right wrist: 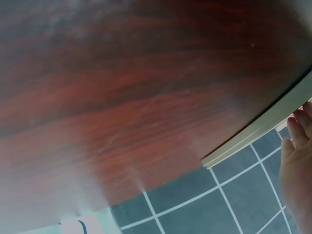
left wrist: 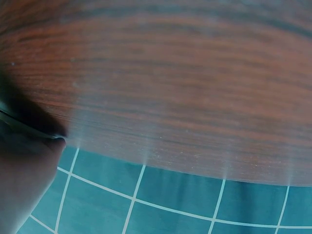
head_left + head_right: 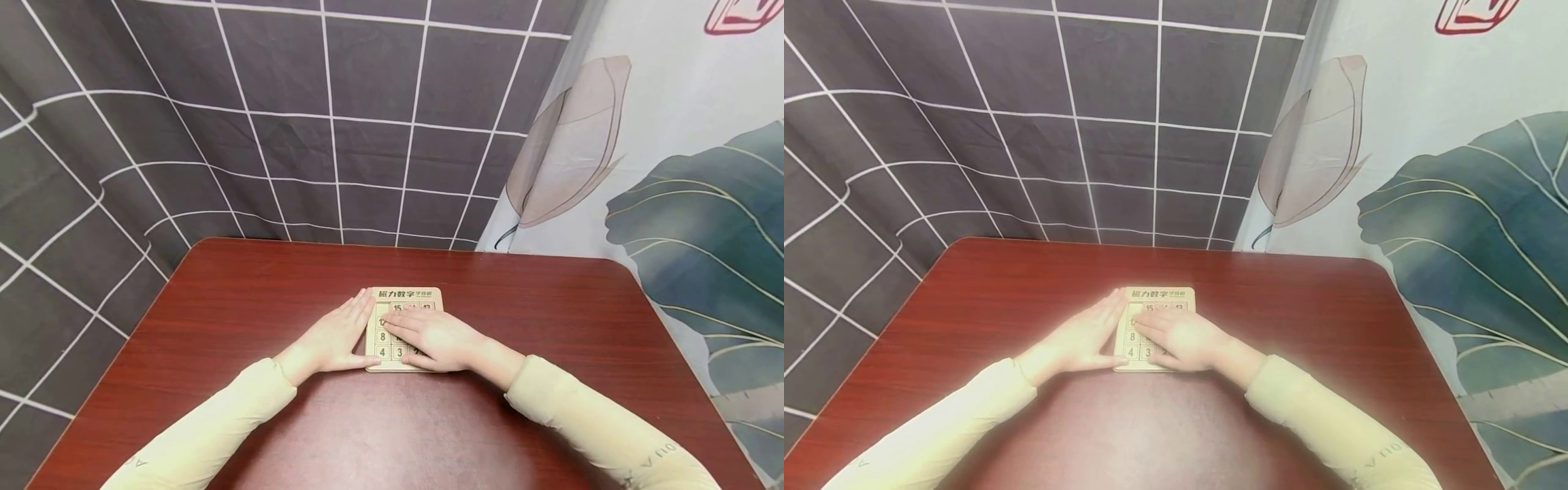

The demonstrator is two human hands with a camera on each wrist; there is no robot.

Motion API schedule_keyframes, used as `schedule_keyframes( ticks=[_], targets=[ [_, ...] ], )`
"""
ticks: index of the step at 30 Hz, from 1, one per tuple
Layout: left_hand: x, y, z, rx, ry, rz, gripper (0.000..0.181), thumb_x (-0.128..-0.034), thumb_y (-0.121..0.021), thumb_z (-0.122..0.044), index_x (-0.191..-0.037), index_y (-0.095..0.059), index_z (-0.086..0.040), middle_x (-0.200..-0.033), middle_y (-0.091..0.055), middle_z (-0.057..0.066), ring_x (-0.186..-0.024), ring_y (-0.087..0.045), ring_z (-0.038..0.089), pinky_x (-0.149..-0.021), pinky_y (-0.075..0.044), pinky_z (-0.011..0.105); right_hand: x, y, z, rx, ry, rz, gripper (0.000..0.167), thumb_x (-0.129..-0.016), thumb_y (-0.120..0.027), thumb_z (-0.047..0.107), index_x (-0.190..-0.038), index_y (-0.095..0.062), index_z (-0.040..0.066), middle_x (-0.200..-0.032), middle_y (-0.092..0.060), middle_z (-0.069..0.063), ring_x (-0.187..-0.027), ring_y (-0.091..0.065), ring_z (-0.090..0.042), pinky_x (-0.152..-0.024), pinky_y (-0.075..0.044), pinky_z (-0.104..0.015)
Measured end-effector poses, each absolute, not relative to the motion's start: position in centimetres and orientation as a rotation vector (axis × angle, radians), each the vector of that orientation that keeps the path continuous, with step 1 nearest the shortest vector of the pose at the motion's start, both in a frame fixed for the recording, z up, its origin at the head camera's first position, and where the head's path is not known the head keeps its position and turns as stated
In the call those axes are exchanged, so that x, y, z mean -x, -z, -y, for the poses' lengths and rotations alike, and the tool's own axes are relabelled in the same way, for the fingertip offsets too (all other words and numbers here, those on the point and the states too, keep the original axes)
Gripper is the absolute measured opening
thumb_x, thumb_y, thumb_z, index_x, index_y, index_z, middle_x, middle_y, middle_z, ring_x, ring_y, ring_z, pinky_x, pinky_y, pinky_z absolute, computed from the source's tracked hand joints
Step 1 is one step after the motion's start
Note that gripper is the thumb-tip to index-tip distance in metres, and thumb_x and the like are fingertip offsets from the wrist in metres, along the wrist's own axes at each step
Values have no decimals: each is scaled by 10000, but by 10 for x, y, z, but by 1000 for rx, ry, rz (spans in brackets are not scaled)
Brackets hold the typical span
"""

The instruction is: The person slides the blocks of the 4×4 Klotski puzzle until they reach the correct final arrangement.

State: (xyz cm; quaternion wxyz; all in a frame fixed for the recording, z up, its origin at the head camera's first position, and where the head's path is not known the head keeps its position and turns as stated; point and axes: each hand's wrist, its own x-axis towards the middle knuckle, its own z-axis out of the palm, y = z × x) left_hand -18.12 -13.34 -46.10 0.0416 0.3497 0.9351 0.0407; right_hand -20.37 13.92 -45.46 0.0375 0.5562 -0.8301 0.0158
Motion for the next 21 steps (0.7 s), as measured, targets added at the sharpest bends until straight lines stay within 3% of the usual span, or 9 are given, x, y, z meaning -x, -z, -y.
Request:
schedule_keyframes(
  ticks=[21],
  targets=[
    [182, 461, 133, -1048, -100, -2859, 1135, -965, -575, -713, -1647, -192, 110, -1749, -162, 285, -1649, -192, 390, -1350, -258, 453, 217, 452, -153, -1571, -84, 2619, 583, -1060, -606, 404, -1527, -571, 55, -1593, -571, -87, -1495, -532, -262, -1270, -417, -452]
  ],
)
